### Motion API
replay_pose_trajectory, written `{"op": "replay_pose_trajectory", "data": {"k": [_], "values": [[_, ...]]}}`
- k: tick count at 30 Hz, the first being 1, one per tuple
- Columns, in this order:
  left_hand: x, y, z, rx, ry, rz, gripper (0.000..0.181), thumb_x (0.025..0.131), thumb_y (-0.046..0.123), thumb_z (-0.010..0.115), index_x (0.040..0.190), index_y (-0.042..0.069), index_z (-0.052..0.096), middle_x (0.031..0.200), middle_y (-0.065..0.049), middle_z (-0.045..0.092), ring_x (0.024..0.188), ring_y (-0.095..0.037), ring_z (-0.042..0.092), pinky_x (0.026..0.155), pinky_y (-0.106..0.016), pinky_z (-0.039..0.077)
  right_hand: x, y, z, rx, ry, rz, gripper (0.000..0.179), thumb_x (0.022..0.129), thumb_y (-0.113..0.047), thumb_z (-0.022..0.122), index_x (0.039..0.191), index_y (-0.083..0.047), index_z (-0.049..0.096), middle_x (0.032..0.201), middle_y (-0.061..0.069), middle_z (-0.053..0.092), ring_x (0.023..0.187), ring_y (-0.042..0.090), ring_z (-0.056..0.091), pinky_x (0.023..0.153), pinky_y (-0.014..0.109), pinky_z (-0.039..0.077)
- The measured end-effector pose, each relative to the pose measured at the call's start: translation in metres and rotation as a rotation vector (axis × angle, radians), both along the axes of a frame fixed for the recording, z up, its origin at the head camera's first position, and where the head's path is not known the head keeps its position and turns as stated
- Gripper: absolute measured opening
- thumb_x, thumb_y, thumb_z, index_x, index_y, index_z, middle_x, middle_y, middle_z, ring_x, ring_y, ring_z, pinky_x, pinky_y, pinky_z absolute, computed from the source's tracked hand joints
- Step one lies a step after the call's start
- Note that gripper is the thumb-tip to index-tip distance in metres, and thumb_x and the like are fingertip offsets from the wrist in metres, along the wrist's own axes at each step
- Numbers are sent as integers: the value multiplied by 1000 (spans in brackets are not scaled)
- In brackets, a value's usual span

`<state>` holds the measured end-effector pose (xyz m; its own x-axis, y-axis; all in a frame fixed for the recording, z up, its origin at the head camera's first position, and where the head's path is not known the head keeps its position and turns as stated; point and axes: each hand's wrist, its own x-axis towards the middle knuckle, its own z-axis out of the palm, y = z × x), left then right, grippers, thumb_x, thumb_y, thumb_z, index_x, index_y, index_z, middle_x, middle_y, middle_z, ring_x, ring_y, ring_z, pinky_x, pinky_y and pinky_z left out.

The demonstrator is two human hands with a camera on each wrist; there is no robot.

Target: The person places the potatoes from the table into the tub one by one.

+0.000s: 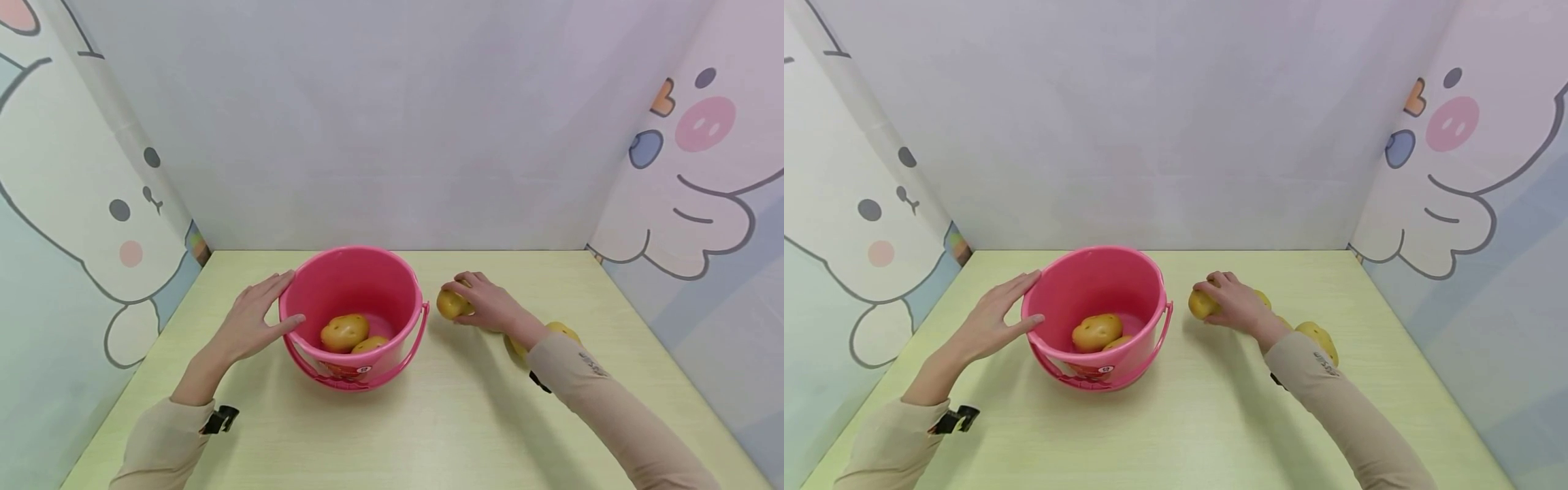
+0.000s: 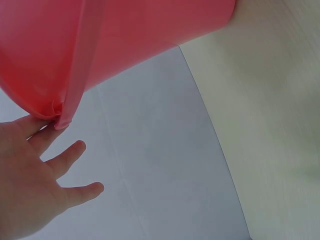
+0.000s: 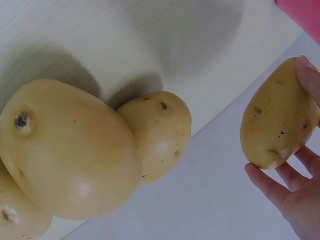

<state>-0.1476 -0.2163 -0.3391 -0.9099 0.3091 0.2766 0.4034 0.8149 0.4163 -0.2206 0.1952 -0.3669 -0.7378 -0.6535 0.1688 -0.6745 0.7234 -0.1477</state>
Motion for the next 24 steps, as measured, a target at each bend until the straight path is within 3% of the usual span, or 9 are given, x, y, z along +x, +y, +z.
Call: {"op": "replay_pose_trajectory", "data": {"k": [14,24], "values": [[0,0,0,4,-7,2,78,75,43,63,138,10,30,135,-14,35,124,-35,23,93,-61,16,8,2,9,25,43,49,58,68,-28,76,119,-19,51,115,8,45,105,25,40,73,38,48],[1,1,1,1,-23,14,78,75,41,64,138,11,29,135,-14,34,125,-34,22,94,-61,15,17,1,24,34,52,58,58,67,-27,77,119,-20,51,116,9,45,105,26,39,72,40,48]]}}
